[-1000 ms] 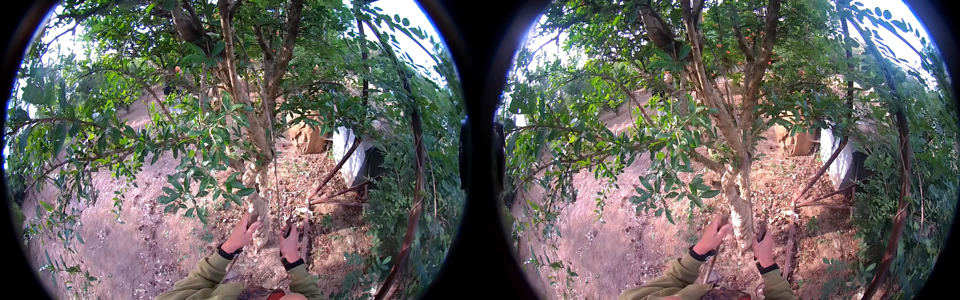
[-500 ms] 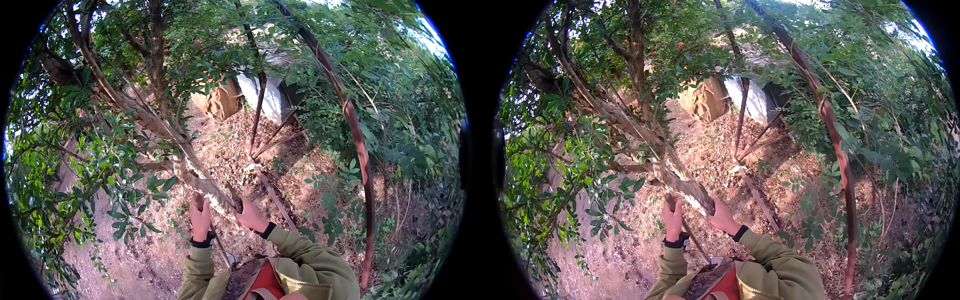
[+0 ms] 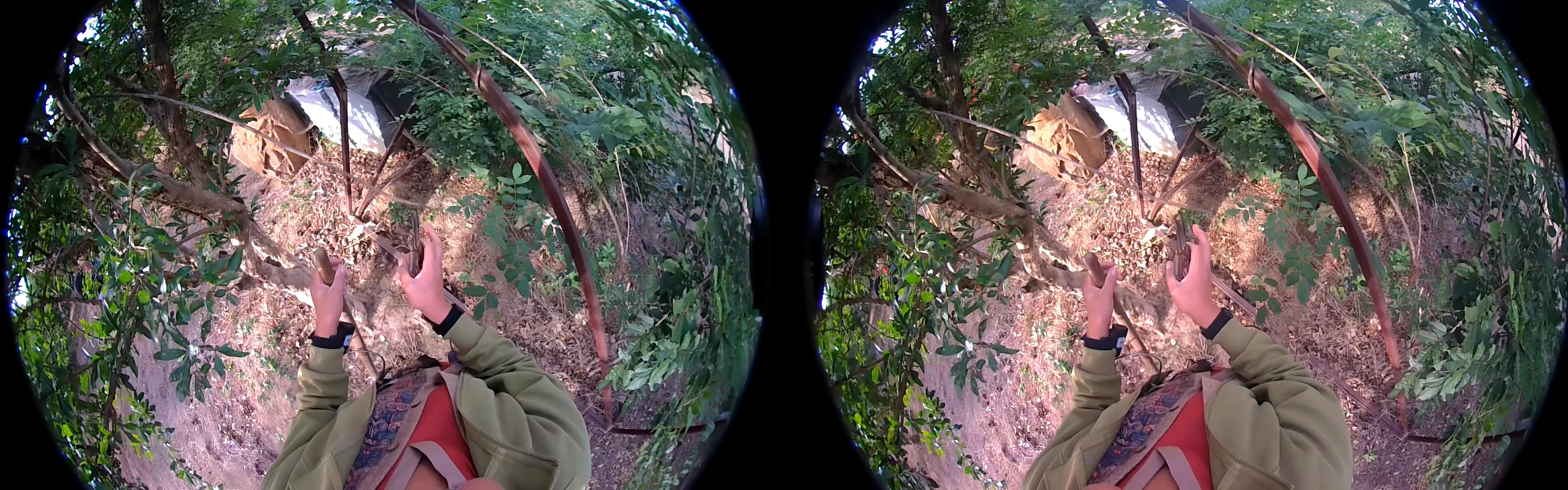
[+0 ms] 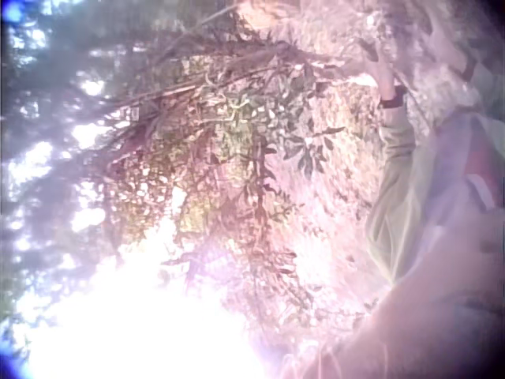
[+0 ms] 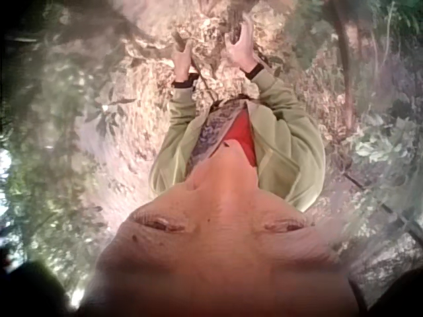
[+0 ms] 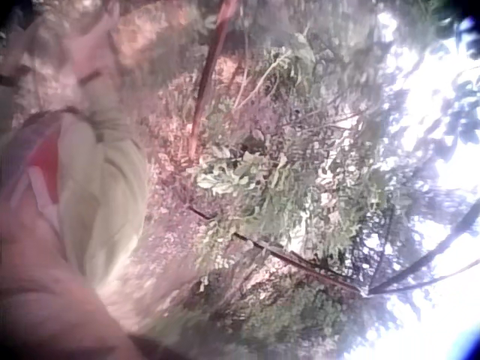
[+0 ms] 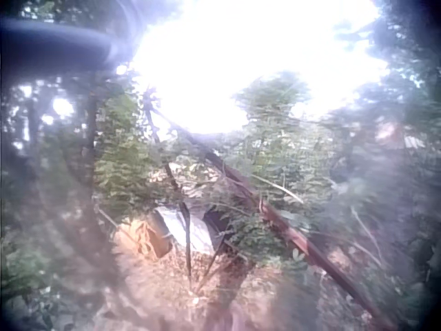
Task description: The person uses a long-handled pruning tool to cut branches from trees in an orchard. They reach into the canopy to select and sever branches, then move between different trees to continue the pruning process.
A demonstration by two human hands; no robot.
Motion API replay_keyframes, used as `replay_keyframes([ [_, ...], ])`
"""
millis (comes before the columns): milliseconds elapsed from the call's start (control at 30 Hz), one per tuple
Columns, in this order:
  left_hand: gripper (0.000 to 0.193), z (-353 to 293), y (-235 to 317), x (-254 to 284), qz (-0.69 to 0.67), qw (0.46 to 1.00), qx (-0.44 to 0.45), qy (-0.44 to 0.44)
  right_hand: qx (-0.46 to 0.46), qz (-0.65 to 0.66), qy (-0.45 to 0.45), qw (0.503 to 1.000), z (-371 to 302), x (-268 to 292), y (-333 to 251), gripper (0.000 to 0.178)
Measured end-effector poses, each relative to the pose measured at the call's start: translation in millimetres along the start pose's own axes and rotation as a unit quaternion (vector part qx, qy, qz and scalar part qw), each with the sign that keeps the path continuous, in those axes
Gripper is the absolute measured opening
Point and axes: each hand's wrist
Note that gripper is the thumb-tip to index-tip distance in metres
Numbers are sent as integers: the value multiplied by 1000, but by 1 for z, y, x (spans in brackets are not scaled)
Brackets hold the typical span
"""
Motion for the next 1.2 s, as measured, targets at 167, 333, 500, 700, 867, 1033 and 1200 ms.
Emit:
replay_keyframes([
  [167, 13, 0, -17, 6, -13, 1000, -18, 6, -186, 179, 8, 966, -12, 6, 7, 32],
  [333, 12, -11, -9, 19, -12, 1000, -10, 17, -290, 392, 24, 873, -27, -4, 25, 20],
  [500, 11, -26, -4, 43, -11, 999, -28, 38, -385, 460, -43, 799, -16, -5, 33, 36],
  [700, 15, -43, 6, 64, -11, 998, -10, 65, -349, 502, -80, 787, 8, -20, 42, 47],
  [867, 14, -44, -3, 82, -46, 996, -29, 67, -351, 505, -54, 786, 52, -27, 33, 35],
  [1033, 13, -51, 0, 82, -48, 995, -33, 81, -337, 475, -116, 805, 88, -34, 45, 40],
  [1200, 14, -51, -5, 83, -41, 995, -47, 82, -301, 488, -113, 812, 105, -44, 50, 39],
])
Point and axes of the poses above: each hand's wrist, its own z-axis towards the middle knuckle, its own x-axis out of the back of the hand, y = z × x, and after that the axes turned 12 degrees about x, right-handed
